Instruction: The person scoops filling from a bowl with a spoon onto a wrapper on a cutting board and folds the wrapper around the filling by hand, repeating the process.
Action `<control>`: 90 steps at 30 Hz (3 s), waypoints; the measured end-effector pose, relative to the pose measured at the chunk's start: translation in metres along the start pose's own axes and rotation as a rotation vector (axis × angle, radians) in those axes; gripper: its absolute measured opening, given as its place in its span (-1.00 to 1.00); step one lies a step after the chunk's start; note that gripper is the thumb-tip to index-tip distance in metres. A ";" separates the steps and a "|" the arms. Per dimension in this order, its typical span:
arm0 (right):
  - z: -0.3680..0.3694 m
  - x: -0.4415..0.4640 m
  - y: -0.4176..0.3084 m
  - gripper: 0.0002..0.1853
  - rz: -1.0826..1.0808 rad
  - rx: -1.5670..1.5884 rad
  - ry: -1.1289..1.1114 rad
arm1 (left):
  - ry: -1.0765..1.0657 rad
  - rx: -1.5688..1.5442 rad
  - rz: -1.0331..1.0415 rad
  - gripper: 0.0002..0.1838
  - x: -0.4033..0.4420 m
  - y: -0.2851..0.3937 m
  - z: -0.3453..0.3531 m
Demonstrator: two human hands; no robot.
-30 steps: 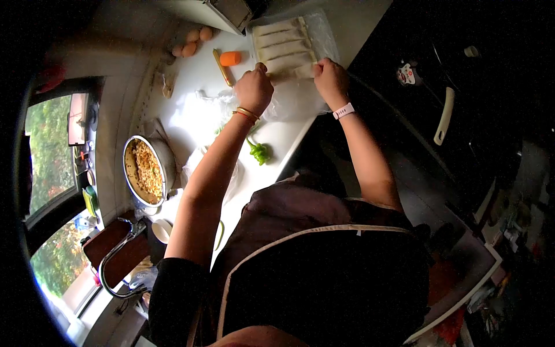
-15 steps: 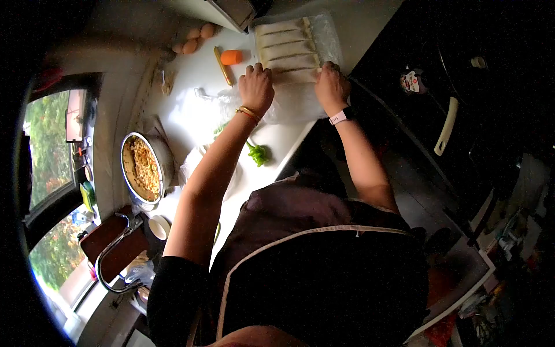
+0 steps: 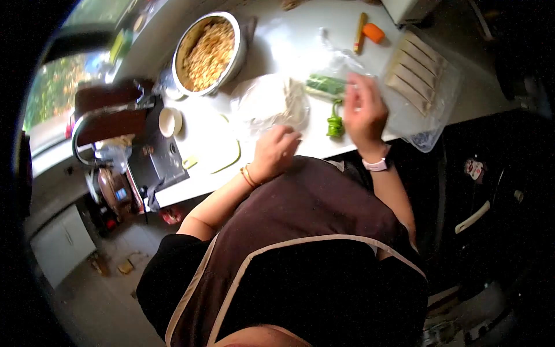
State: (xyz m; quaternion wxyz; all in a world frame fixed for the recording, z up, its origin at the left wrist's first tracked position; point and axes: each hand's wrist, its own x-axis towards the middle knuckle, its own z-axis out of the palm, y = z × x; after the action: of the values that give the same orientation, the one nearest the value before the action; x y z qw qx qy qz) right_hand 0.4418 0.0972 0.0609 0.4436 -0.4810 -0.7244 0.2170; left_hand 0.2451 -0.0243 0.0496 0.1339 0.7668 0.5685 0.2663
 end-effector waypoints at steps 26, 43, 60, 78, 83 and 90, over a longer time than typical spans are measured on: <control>0.140 -0.056 -0.040 -0.73 -0.236 -0.415 -0.589 | 0.057 0.072 -0.204 -0.52 -0.050 -0.146 -0.030; 0.133 -0.021 -0.028 -0.83 -0.260 -0.404 -0.823 | -0.209 0.235 0.042 -0.95 -0.022 -0.160 -0.038; 0.145 -0.019 -0.042 -0.93 -0.218 -0.330 -0.846 | -0.155 -0.058 0.007 -0.94 -0.010 -0.166 -0.046; 0.149 -0.019 -0.038 -0.94 -0.240 -0.314 -0.856 | -0.187 0.192 0.027 -0.87 -0.012 -0.153 -0.039; 0.149 -0.016 -0.036 -0.94 -0.279 -0.309 -0.858 | -0.201 0.207 0.036 -0.87 -0.011 -0.156 -0.037; 0.154 -0.024 -0.032 -0.93 -0.371 -0.318 -0.734 | -0.100 0.181 0.032 -0.85 -0.013 -0.135 -0.030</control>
State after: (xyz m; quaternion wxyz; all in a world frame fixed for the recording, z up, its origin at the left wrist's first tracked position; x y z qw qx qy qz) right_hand 0.2979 0.0790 -0.0050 0.1090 -0.2961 -0.9325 0.1760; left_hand 0.1172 0.0039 0.0024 0.0881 0.7970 0.5705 0.1774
